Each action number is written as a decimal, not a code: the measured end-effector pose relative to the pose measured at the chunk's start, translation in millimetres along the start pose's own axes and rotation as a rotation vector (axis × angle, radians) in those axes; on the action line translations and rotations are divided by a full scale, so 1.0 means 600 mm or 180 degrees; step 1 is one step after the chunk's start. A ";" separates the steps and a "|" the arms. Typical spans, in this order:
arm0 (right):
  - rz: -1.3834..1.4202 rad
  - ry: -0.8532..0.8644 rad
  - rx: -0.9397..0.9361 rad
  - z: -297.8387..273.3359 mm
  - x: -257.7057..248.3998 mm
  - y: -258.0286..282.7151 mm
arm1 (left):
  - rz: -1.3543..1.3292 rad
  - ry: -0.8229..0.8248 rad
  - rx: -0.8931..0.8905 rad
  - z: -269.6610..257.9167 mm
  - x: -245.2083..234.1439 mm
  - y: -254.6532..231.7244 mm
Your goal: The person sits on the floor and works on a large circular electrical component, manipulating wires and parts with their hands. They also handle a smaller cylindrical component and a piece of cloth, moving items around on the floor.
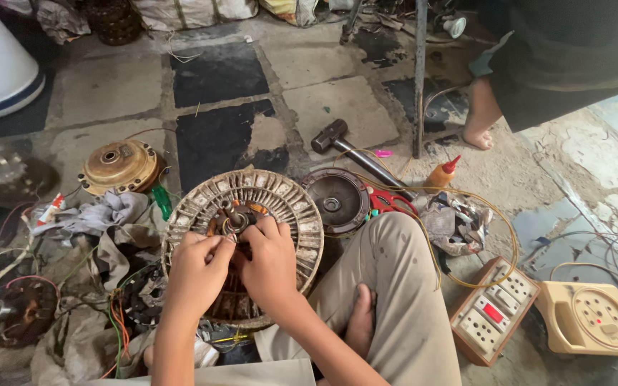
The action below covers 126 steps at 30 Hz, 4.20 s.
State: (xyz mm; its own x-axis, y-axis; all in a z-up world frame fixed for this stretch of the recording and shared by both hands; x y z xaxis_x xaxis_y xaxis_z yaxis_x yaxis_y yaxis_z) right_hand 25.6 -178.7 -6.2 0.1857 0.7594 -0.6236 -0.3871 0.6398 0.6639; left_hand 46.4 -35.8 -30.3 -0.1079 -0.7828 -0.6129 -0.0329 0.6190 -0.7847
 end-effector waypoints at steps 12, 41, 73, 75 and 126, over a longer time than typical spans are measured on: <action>-0.0025 0.0007 -0.0323 0.007 -0.009 -0.004 | 0.0345 -0.0592 0.1361 0.002 -0.015 -0.027; 0.2787 0.1307 0.0003 -0.019 0.023 -0.119 | -0.0725 0.0239 0.1635 0.073 0.025 0.020; 0.0443 0.0172 0.0038 -0.031 -0.047 -0.043 | -0.0238 -0.0877 0.1508 0.005 0.005 0.008; 0.0602 0.0044 0.0085 -0.046 -0.063 -0.047 | -0.0737 -0.0774 0.1154 0.016 0.013 0.015; 0.1933 0.1090 -0.0670 0.086 0.059 -0.131 | -0.0305 -0.1354 0.0212 -0.047 0.043 -0.024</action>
State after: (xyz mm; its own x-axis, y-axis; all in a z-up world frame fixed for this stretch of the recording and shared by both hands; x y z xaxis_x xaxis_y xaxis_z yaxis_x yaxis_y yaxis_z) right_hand 109.2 -195.9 -59.1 -0.3968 0.8718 -0.2873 -0.5040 0.0547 0.8620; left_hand 16.3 -63.3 -32.2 0.3116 -0.8019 -0.5098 0.0427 0.5478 -0.8355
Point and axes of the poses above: each hand's wrist, its own z-axis towards the middle knuckle, its own x-axis out of the palm, y = z × x, the point moved 4 cm from there along z, towards the middle knuckle, and after that the axes turned 13 degrees about y, right-handed, at the moved point
